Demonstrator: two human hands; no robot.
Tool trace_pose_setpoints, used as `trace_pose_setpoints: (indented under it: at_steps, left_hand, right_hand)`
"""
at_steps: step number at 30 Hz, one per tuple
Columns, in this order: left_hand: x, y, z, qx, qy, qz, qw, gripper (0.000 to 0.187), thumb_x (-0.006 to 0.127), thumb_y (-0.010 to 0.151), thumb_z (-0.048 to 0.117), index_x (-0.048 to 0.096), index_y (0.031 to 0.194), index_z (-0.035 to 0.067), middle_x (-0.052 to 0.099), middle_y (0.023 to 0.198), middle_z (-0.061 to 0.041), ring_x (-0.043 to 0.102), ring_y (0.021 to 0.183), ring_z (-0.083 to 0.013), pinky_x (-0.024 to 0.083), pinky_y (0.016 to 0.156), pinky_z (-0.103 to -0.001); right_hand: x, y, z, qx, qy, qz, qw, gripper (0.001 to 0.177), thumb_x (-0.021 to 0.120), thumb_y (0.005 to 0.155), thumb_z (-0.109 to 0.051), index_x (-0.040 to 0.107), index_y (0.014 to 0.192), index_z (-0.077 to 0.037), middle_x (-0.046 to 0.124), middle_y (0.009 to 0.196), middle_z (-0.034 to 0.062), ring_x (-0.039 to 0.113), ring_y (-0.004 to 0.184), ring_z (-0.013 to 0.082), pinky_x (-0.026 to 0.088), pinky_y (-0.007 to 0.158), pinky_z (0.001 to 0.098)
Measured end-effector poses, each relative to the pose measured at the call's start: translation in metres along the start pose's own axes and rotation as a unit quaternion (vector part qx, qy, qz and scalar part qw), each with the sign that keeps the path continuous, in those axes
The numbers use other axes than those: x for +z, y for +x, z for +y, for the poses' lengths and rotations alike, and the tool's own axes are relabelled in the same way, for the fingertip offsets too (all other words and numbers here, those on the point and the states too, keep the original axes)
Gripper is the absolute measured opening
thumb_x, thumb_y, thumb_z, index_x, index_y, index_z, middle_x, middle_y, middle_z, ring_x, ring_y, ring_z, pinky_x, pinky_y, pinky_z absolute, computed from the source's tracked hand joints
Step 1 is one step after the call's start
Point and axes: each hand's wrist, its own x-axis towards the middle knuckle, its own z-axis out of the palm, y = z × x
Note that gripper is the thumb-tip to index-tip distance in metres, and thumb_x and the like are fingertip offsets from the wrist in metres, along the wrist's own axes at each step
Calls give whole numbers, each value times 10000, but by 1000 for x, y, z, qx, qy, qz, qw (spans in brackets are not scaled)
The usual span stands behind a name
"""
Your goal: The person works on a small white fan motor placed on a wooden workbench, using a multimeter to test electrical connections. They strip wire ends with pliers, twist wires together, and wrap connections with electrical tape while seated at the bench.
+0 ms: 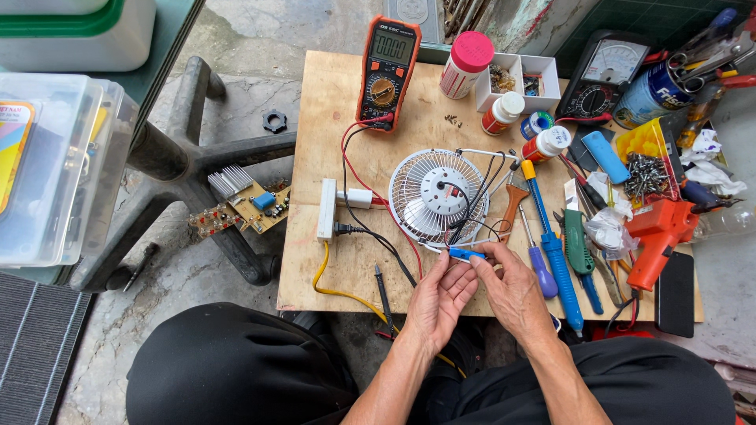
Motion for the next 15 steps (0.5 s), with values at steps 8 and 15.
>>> trace_pose_setpoints:
  at_steps: [8,15]
  left_hand:
    - [1,0,-1,-2,4,-4,1000,275,755,1103,343,803,1177,83,859,1107,-144,843,1002,-224,706,944,-367]
    - [5,-4,1,2,16,-8,1000,290,733,1114,368,806,1183,96,856,1092,-118,838,990,-202,708,943,-357]
  right_hand:
    - [2,-3,-2,-33,1,15,999,208,759,1066,-289,828,1247,-212,797,1015,145,731,844,271,610,838,401]
    - [4,-6,8,-66,-22,41,997,223,808,1025,-251,823,1246,-228,769,958,122,706,766,243,618,779,399]
